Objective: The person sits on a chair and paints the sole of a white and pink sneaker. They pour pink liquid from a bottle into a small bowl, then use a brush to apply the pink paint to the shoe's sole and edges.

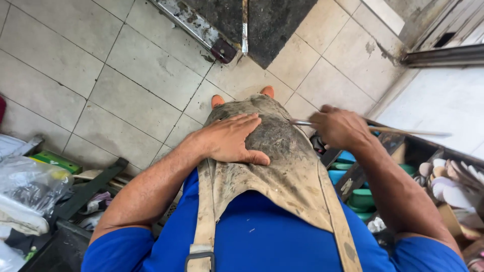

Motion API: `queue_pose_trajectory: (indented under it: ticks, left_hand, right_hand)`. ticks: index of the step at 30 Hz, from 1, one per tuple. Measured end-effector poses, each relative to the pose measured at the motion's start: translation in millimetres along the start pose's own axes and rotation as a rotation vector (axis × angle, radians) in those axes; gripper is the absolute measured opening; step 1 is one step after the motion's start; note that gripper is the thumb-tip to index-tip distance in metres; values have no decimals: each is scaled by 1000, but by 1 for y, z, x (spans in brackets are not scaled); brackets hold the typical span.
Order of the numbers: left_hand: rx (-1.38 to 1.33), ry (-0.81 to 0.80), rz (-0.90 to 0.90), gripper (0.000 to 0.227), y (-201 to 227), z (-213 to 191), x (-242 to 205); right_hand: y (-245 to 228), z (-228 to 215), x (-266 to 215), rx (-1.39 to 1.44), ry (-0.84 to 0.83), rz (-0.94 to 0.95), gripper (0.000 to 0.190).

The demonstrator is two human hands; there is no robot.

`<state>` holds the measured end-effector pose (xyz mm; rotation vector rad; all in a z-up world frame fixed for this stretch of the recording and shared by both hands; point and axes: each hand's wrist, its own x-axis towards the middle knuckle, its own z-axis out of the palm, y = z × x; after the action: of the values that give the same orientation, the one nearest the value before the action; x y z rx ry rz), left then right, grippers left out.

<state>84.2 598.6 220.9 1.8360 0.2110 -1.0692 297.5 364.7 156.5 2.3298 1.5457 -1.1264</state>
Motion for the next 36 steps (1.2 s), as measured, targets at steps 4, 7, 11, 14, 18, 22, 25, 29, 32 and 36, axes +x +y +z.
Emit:
queue_pose_trajectory:
  ticks: [4,7,11,14,18,22,25,29,32,36]
  left_hand:
    - [-58,-4,5,124,-2,3,-1]
    - [55,-15,-13,125,-9,3,6]
    - [-42,11,19,126,-8,9,3]
    - [-16,12,20,126,-13,7,8]
    - [-60,43,73,123,-9,10,2]
    - [-68,62,73,124,-9,11,4]
    - [-8,57,62,129,-11,8,8]
    - [-39,88,70,128,-14,14,6]
    - [-28,94,69,129,-14,15,9]
    - [2,99,54,127,-17,18,13]
  right_hand:
    - [-1,-3,-10,417,191,-53,18]
    - [-30,-11,-11,499,100,-407,21]
    - [-5,-15,-5,206,25,-17,24]
    - [-24,-14,-11,477,21,-136,19]
    - [-4,-6,1,35,-33,43,22]
    - [6,0,1,557,0,-19,26]
    - [-9,-7,-2,781,-15,-154,37]
    - [-4,5,-1,697,16,-311,39]
    - [-5,13,-2,736,56,-307,31]
    - [-13,13,-3,556,79,-203,25]
